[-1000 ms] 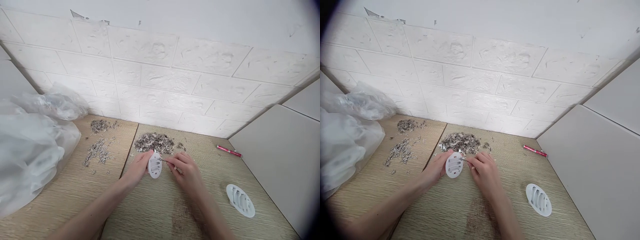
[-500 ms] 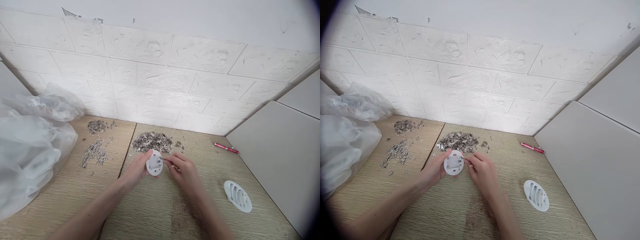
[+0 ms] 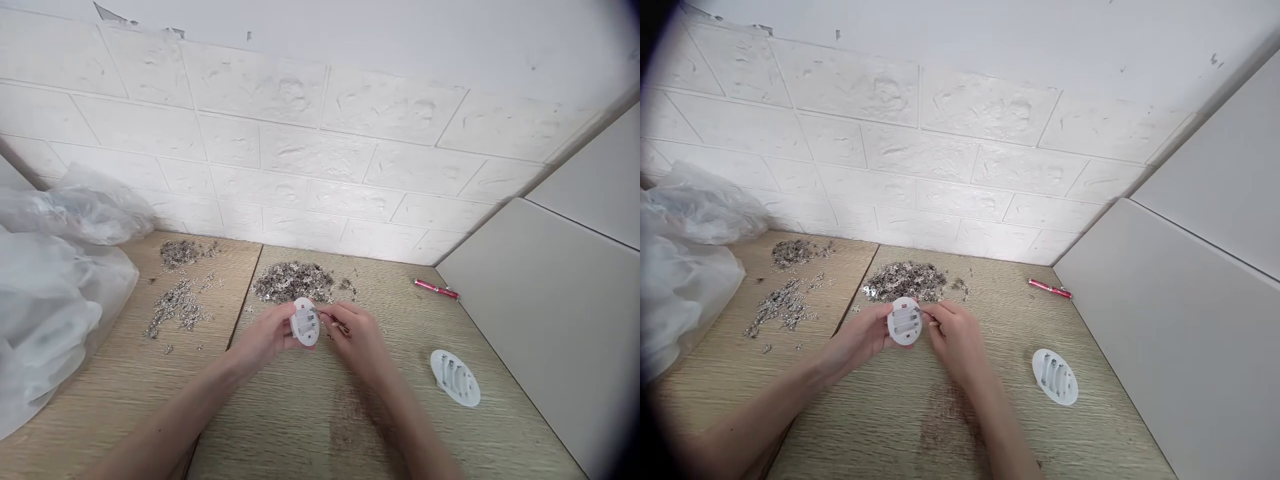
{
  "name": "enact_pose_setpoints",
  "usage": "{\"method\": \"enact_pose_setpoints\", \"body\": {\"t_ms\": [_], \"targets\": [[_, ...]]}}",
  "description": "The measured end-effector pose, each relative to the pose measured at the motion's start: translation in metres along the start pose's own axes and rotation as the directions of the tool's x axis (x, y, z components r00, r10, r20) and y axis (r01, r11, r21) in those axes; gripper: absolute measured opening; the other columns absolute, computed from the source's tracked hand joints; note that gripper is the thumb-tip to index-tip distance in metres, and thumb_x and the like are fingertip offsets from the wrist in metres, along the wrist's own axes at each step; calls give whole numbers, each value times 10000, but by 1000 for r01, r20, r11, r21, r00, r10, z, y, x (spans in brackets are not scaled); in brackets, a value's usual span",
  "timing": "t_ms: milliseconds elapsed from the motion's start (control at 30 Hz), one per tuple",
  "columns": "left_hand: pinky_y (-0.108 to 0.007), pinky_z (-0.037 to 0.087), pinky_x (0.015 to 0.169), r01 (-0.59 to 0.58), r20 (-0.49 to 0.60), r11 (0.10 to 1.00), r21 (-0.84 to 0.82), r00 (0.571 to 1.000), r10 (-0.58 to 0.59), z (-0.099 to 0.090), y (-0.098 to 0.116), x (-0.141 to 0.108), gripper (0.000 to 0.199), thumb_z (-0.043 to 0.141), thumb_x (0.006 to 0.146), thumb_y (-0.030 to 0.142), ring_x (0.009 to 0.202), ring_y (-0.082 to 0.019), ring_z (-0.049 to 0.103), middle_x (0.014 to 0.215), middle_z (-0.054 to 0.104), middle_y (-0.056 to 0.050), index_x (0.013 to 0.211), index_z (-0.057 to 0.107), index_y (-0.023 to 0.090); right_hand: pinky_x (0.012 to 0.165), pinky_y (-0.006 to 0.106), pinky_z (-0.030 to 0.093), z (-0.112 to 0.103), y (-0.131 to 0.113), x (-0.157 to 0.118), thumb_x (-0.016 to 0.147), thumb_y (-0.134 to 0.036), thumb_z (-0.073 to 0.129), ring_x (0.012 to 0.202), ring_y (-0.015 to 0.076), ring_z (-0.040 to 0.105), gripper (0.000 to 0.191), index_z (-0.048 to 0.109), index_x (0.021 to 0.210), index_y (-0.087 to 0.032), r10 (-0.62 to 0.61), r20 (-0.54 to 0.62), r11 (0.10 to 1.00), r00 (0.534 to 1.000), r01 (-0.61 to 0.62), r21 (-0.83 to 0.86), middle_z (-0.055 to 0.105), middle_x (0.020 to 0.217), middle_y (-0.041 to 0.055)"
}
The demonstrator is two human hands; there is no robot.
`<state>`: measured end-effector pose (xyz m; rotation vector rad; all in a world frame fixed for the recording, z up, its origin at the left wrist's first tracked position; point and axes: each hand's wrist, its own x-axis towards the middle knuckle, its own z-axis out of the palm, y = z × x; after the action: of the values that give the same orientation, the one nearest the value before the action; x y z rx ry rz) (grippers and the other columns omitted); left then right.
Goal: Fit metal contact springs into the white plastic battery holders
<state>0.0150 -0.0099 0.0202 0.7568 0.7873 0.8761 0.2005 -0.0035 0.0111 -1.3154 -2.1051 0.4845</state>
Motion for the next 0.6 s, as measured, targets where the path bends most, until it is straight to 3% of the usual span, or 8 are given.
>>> {"method": "enact_pose_setpoints", "body": {"t_ms": [233,400,600], "targets": [[-370,535,770,-79,-153,975,207,982,112,-9,-11,8,592,509,836,598,878,-241,614,996,660,-135,1124,634,96,604,250,404,0,-1,1,908,-276,492,729,162,588,213,688,929,-193,69,-49,996,996,-66,65,689,826,41],[-353,517,822,-106,-152,967,230,978,143,-12,-13,8,622,520,800,645,945,-247,615,1023,672,-128,1067,665,102,564,239,391,2,-3,0,908,-279,479,671,143,554,226,678,913,-171,49,-87,996,995,-42,82,667,785,41],[-373,530,786,-108,-147,964,241,978,147,-11,-10,8,590,520,802,628,874,-242,630,927,687,-118,1029,659,101,616,260,409,2,-1,-1,942,-267,434,743,158,573,257,665,1000,-169,-50,-39,998,998,52,34,663,855,67]]}}
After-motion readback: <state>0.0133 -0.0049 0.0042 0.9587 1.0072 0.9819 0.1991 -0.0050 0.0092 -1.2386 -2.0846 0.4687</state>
